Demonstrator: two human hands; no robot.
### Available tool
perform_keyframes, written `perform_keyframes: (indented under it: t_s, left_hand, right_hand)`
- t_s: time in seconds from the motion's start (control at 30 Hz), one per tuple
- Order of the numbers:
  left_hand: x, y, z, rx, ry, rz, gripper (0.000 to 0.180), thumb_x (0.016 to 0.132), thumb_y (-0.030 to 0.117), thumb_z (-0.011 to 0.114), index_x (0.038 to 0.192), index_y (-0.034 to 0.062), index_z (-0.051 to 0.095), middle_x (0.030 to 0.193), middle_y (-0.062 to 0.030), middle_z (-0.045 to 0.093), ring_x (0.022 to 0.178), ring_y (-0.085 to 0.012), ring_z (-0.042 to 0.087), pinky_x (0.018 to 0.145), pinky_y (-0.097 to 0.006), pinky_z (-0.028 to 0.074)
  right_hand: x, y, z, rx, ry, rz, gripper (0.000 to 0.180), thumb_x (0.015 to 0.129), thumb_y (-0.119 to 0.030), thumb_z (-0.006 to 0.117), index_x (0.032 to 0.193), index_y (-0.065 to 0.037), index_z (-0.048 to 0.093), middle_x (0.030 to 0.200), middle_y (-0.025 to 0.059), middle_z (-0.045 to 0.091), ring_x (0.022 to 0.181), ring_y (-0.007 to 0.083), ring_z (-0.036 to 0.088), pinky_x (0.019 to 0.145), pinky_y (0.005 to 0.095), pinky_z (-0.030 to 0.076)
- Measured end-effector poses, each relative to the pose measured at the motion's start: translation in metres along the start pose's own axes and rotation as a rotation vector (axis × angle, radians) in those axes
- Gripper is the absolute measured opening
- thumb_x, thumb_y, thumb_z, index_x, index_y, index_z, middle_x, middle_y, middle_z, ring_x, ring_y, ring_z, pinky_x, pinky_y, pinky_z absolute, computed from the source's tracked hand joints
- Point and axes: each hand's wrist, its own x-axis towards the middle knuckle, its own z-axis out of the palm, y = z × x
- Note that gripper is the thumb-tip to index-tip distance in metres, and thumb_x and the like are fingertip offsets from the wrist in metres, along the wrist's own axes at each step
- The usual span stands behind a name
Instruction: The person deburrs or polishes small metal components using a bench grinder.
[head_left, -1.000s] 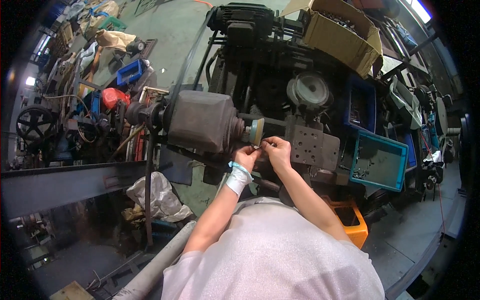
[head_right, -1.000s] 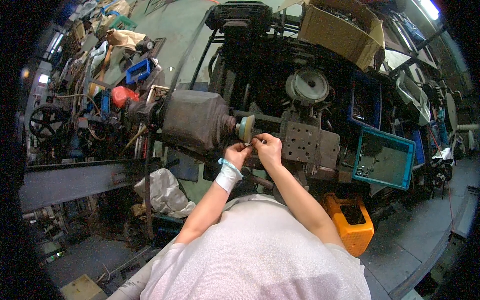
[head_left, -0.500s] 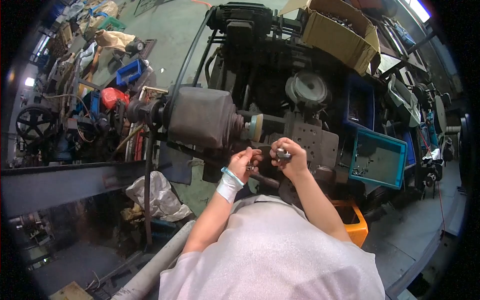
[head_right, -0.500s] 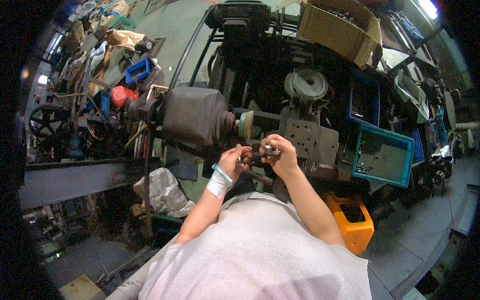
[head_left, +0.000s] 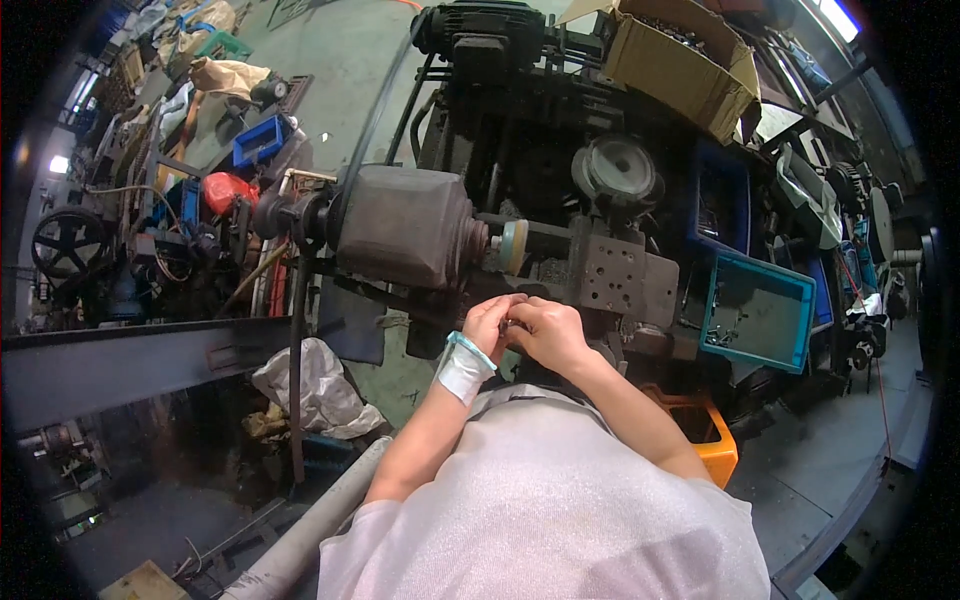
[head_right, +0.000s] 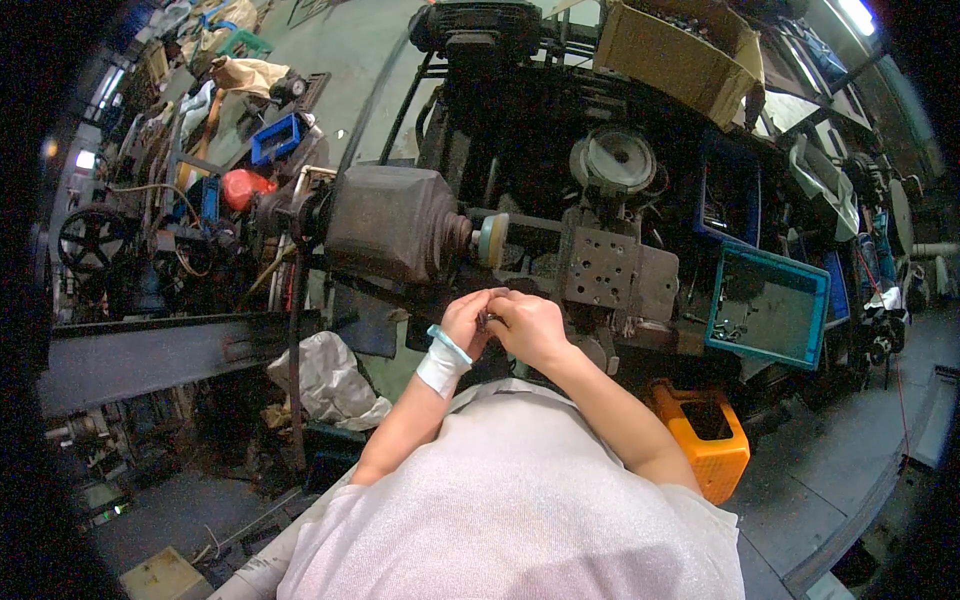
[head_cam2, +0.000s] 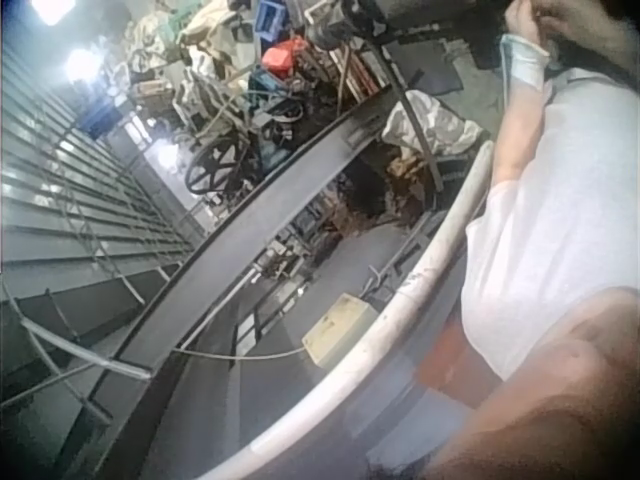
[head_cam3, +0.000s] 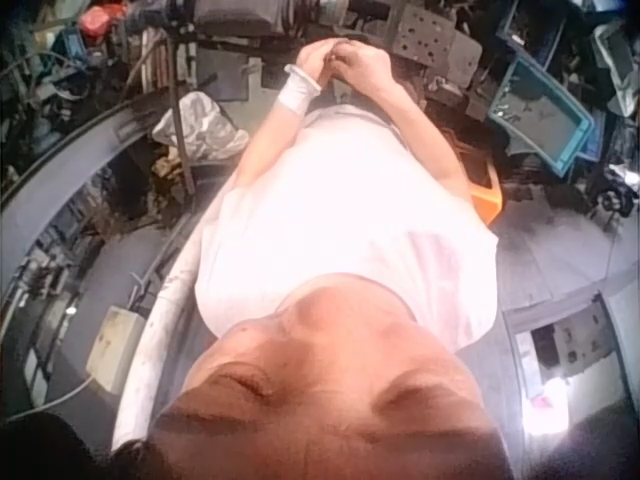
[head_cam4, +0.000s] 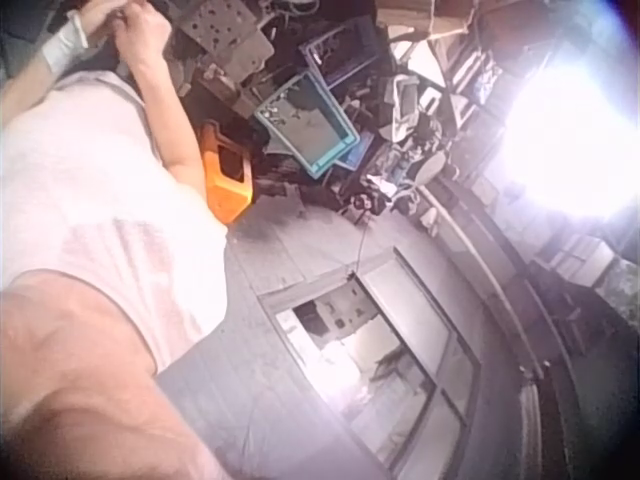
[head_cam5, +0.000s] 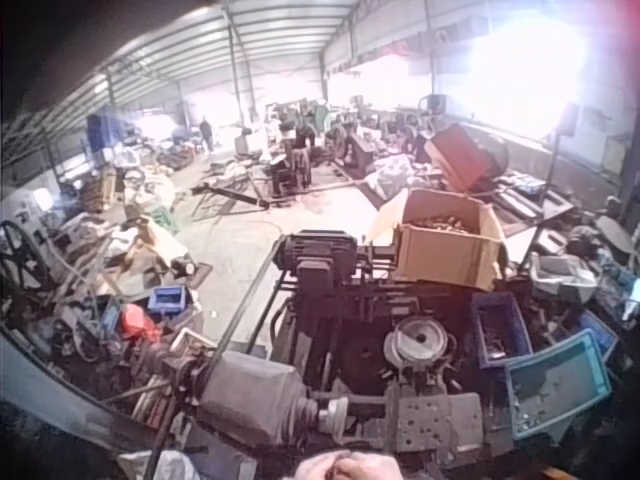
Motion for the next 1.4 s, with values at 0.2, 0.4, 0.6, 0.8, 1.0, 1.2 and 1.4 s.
perform_keyframes:
  t_s: [0.2,0.4,0.6,0.8,1.0,1.2,1.4]
  left_hand:
    - [-0.011,0.011,0.014,-0.114,0.125,-0.091,0.025,0.086,0.022,0.045,0.096,0.001,0.055,0.076,-0.0031,0.058,0.062,-0.012,0.054,0.053,-0.025,0.045]
    - [-0.006,-0.002,0.006,0.441,0.093,0.182,0.018,0.077,0.013,0.06,0.09,0.0004,0.058,0.071,-0.0007,0.057,0.058,-0.0067,0.051,0.048,-0.02,0.041]
    - [0.004,0.0,0.009,0.628,0.145,0.352,0.016,0.078,0.014,0.059,0.083,-0.0006,0.059,0.068,0.0014,0.057,0.054,-0.003,0.047,0.043,-0.017,0.036]
    - [0.023,0.001,0.01,0.632,0.206,0.347,0.014,0.076,0.015,0.06,0.074,0.0021,0.06,0.061,0.0026,0.054,0.046,-0.0033,0.042,0.04,-0.019,0.032]
    - [0.038,-0.004,0.005,0.554,0.306,0.268,0.012,0.075,0.013,0.06,0.071,0.0024,0.059,0.06,0.0017,0.054,0.044,-0.0049,0.042,0.038,-0.02,0.031]
    - [0.038,0.001,0.009,0.565,0.337,0.193,0.01,0.074,0.012,0.06,0.071,0.0024,0.058,0.061,0.0001,0.055,0.044,-0.0058,0.042,0.037,-0.021,0.031]
    - [0.044,-0.004,0.003,0.517,0.316,0.264,0.009,0.073,0.011,0.062,0.07,0.0027,0.057,0.061,-0.0004,0.054,0.044,-0.0068,0.043,0.037,-0.021,0.032]
  right_hand:
    - [0.003,0.011,-0.008,1.091,0.052,0.675,0.019,0.075,-0.014,0.061,0.083,0.002,0.061,0.065,0.0042,0.058,0.048,0.0074,0.049,0.041,0.0193,0.036]
    - [0.004,0.022,0.003,1.16,0.158,0.785,0.016,0.074,-0.015,0.062,0.077,0.001,0.061,0.059,0.0,0.054,0.044,0.0031,0.04,0.036,0.0187,0.028]
    - [0.01,0.024,0.013,1.061,0.268,0.703,0.016,0.074,-0.014,0.061,0.076,0.002,0.061,0.061,0.0007,0.055,0.047,0.004,0.043,0.04,0.0192,0.031]
    - [0.024,0.04,0.028,0.833,0.358,0.661,0.018,0.072,-0.014,0.061,0.076,0.004,0.061,0.058,0.0018,0.054,0.051,0.0056,0.044,0.044,0.0234,0.035]
    - [0.036,0.048,0.033,0.872,0.364,0.673,0.016,0.071,-0.012,0.06,0.076,0.004,0.061,0.053,0.0014,0.051,0.05,0.0069,0.042,0.045,0.0245,0.035]
    - [0.04,0.045,0.032,0.855,0.371,0.696,0.016,0.07,-0.012,0.06,0.076,0.004,0.061,0.052,0.0014,0.05,0.05,0.0075,0.041,0.045,0.0248,0.034]
    - [0.041,0.049,0.036,0.797,0.351,0.692,0.017,0.07,-0.012,0.06,0.076,0.004,0.062,0.053,0.0026,0.052,0.051,0.0074,0.044,0.047,0.0253,0.037]
